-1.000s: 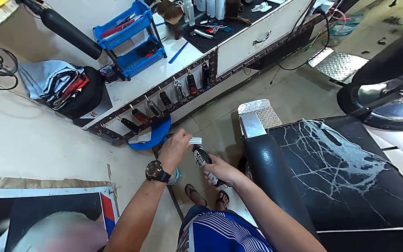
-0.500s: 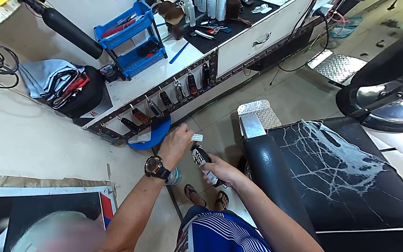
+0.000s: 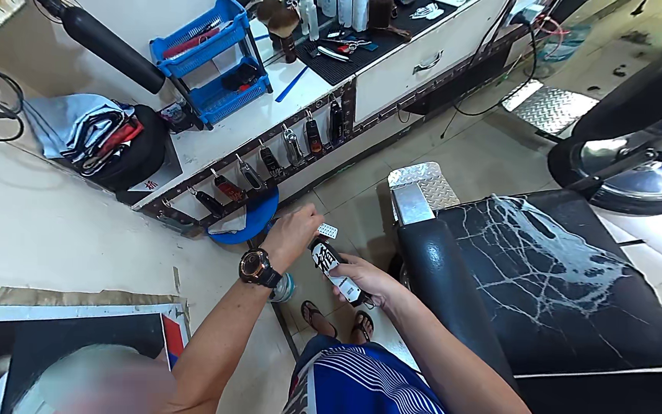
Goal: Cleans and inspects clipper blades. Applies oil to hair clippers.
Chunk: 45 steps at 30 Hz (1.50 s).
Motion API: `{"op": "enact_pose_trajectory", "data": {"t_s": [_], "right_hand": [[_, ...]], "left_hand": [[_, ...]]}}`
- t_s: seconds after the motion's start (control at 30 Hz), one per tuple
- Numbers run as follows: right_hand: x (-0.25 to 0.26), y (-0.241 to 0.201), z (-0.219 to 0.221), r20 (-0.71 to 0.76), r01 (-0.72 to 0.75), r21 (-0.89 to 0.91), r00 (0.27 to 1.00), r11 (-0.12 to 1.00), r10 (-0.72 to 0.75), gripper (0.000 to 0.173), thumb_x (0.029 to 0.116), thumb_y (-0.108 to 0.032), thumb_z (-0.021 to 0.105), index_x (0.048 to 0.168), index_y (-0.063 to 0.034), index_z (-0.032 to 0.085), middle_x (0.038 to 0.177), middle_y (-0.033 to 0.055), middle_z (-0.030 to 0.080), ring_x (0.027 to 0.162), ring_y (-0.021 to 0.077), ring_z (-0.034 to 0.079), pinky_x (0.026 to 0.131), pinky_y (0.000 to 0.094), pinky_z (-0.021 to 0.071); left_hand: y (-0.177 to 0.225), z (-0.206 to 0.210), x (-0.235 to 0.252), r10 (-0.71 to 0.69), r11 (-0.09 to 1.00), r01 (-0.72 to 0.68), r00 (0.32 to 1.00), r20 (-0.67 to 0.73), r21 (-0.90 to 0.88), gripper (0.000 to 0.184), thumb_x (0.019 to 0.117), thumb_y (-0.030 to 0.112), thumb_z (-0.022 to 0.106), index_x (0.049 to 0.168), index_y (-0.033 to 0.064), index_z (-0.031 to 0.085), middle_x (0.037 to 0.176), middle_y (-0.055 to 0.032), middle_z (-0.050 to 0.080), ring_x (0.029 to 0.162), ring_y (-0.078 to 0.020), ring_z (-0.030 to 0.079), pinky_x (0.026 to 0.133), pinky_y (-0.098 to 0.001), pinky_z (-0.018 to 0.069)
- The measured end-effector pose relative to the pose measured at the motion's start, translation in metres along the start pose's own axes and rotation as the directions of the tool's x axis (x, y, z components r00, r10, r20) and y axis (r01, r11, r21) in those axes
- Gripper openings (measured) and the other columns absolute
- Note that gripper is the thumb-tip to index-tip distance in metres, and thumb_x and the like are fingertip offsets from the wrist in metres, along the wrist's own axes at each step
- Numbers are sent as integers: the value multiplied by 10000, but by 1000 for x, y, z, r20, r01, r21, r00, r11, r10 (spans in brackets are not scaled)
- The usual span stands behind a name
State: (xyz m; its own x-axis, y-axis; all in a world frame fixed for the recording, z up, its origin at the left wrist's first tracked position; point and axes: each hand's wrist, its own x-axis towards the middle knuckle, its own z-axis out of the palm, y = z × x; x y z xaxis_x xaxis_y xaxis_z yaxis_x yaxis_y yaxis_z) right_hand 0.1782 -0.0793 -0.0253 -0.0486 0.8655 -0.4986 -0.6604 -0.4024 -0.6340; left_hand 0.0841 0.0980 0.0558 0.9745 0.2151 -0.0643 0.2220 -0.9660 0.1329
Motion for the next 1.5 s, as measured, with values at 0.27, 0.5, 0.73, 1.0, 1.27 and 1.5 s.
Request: {"op": "enact_pose_trajectory", "data": {"t_s": [0.27,0.5,0.73,1.0,1.27,1.5], "right_hand": [[-1,4,-4,-18,-2,7,1000,1000,2,342,1003,-76,517,1341,-67,469,978,118,671,599,157,651,532,272,578],[-1,8,-10,-67,-17,-45,998,999,14,374,992,-81,539,1356,-72,455,980,120,670,603,164,652,544,284,582],[-1,9,-15,-132,-14,-81,991,997,4,383,982,-74,568,1347,-62,452,974,120,665,595,165,654,544,288,591],[-4,9,-17,-144,17,-66,989,998,-27,392,979,-76,565,1355,-59,453,971,122,664,596,166,657,536,289,592],[-2,17,-25,-114,154,157,984,975,-137,328,1084,-170,458,1385,-46,426,988,139,668,633,183,672,564,300,605],[-1,18,-32,-134,285,278,957,917,-256,357,1026,-80,464,1375,-31,413,1047,166,681,730,213,711,617,325,625]], "left_hand": [[4,8,5,-12,1000,11,999,-38,-27,181,961,133,714,1132,73,731,1079,-117,653,977,-269,677,842,-432,596],[11,15,9,-73,997,74,995,67,-9,186,961,152,713,1132,82,734,1072,-132,656,947,-291,684,812,-469,596],[7,21,3,-37,991,49,994,100,-121,186,953,166,724,1126,102,750,1072,-119,675,957,-272,687,849,-462,590],[21,19,0,-122,973,109,991,-53,-203,212,958,177,721,1156,102,741,1096,-117,669,952,-256,693,837,-442,602],[20,12,-11,-370,895,301,913,-173,-328,235,957,209,730,1148,71,732,1065,-130,674,930,-260,684,833,-460,597],[1,37,-35,-434,807,371,900,-35,-460,248,949,248,739,1140,90,747,1043,-100,687,909,-221,670,843,-433,576]]}}
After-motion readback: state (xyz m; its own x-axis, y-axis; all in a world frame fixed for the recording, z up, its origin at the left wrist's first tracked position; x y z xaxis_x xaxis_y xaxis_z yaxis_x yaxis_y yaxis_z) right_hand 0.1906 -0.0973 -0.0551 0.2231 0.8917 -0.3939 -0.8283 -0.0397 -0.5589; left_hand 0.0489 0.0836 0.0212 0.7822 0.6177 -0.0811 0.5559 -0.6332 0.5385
